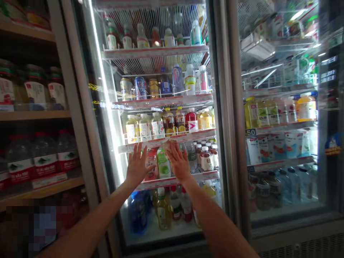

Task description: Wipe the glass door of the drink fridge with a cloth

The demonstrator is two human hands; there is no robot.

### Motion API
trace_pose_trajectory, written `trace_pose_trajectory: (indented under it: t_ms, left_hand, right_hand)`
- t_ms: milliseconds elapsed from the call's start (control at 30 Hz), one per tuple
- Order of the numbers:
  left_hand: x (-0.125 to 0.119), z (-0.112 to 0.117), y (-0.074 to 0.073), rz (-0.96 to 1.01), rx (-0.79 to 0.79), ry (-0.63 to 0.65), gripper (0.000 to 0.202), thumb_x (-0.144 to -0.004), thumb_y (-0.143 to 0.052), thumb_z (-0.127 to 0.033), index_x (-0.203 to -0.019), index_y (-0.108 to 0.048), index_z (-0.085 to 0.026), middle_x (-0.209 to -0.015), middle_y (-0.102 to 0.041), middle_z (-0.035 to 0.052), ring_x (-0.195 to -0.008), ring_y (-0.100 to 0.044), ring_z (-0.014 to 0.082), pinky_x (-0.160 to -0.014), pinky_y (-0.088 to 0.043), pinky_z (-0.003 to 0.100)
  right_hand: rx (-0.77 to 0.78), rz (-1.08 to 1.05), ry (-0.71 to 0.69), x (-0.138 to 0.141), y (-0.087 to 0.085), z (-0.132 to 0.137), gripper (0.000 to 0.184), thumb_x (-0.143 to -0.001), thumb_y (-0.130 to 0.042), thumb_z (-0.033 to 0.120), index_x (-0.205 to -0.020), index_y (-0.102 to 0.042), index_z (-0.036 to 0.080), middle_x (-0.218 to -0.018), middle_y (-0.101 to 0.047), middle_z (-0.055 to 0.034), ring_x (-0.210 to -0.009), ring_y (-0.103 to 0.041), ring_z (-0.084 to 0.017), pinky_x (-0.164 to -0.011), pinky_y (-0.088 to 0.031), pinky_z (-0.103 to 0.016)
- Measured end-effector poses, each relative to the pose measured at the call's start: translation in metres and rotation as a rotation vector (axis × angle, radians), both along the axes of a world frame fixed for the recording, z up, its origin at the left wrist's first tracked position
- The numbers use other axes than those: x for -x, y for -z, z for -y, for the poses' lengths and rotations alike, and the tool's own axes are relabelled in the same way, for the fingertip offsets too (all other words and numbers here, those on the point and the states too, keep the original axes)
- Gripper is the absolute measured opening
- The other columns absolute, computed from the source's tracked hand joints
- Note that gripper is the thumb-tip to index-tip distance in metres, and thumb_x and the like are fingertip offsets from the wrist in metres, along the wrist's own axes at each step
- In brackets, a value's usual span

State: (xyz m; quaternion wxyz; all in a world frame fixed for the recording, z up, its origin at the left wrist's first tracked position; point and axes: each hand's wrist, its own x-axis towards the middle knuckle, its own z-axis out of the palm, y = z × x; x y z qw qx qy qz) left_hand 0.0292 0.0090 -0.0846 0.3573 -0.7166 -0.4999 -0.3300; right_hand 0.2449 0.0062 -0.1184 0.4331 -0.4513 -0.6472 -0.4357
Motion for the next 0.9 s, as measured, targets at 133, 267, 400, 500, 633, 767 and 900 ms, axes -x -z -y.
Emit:
trace_pose_trajectory:
  t_ms: [133,267,400,500,633,767,900]
  left_hand:
    - [0.006,-0.001,0.007,-0.026,-0.008,0.012,0.076,-0.077,-0.062,-0.041,-0.141,-0.029,-0.015,-0.150,-0.019,0.0153,-0.140,-0.010,0.0297,-0.110,-0.022,0.052]
    - [0.005,0.001,0.010,-0.035,-0.004,-0.011,0.079,-0.076,-0.064,-0.040,-0.141,-0.029,-0.014,-0.150,-0.020,0.0155,-0.139,-0.012,0.0306,-0.110,-0.023,0.053]
    - [0.007,0.002,0.014,-0.049,-0.040,-0.021,0.074,-0.077,-0.063,-0.038,-0.140,-0.032,-0.014,-0.149,-0.021,0.0150,-0.139,-0.015,0.0303,-0.109,-0.025,0.051]
    - [0.012,0.002,0.020,-0.067,-0.055,-0.010,0.072,-0.078,-0.061,-0.038,-0.140,-0.032,-0.017,-0.149,-0.022,0.0132,-0.139,-0.015,0.0288,-0.109,-0.025,0.051]
    - [0.014,0.000,0.025,-0.073,-0.016,-0.008,0.075,-0.078,-0.060,-0.041,-0.142,-0.028,-0.018,-0.150,-0.020,0.0126,-0.140,-0.013,0.0284,-0.110,-0.024,0.052]
    - [0.013,0.001,0.023,-0.068,0.013,-0.016,0.076,-0.077,-0.062,-0.041,-0.141,-0.030,-0.017,-0.150,-0.019,0.0128,-0.140,-0.012,0.0298,-0.109,-0.024,0.053]
    - [0.014,0.001,0.022,-0.071,-0.011,-0.002,0.075,-0.077,-0.063,-0.039,-0.140,-0.032,-0.015,-0.150,-0.020,0.0140,-0.139,-0.015,0.0305,-0.110,-0.023,0.052]
  right_hand:
    - [-0.038,-0.152,0.100,-0.033,0.003,0.004,0.043,-0.089,-0.041,0.017,-0.131,-0.047,0.024,-0.145,-0.037,-0.0107,-0.137,-0.029,-0.021,-0.109,-0.019,-0.048]
    - [-0.108,-0.337,0.151,-0.037,0.004,0.004,0.043,-0.089,-0.040,0.018,-0.131,-0.047,0.017,-0.147,-0.033,-0.0160,-0.138,-0.024,-0.025,-0.105,-0.025,-0.050]
    - [-0.038,0.006,-0.010,0.012,0.010,0.001,0.043,-0.088,-0.044,0.017,-0.128,-0.050,0.027,-0.142,-0.044,-0.0057,-0.137,-0.027,-0.020,-0.111,-0.016,-0.045]
    - [-0.023,0.058,-0.034,0.006,0.013,0.000,0.045,-0.087,-0.045,0.014,-0.129,-0.048,0.029,-0.141,-0.044,-0.0041,-0.137,-0.028,-0.018,-0.112,-0.012,-0.044]
    - [-0.121,-0.249,0.053,-0.037,0.012,0.001,0.049,-0.089,-0.039,0.015,-0.137,-0.039,0.022,-0.150,-0.026,-0.0120,-0.139,-0.021,-0.022,-0.110,-0.014,-0.050]
    - [-0.132,-0.243,0.049,-0.013,0.015,0.000,0.048,-0.089,-0.041,0.017,-0.136,-0.041,0.022,-0.149,-0.030,-0.0115,-0.140,-0.020,-0.022,-0.110,-0.016,-0.048]
    - [0.013,0.152,-0.056,0.015,0.019,0.002,0.048,-0.085,-0.046,0.014,-0.131,-0.047,0.030,-0.142,-0.044,-0.0036,-0.137,-0.027,-0.018,-0.113,-0.012,-0.044]
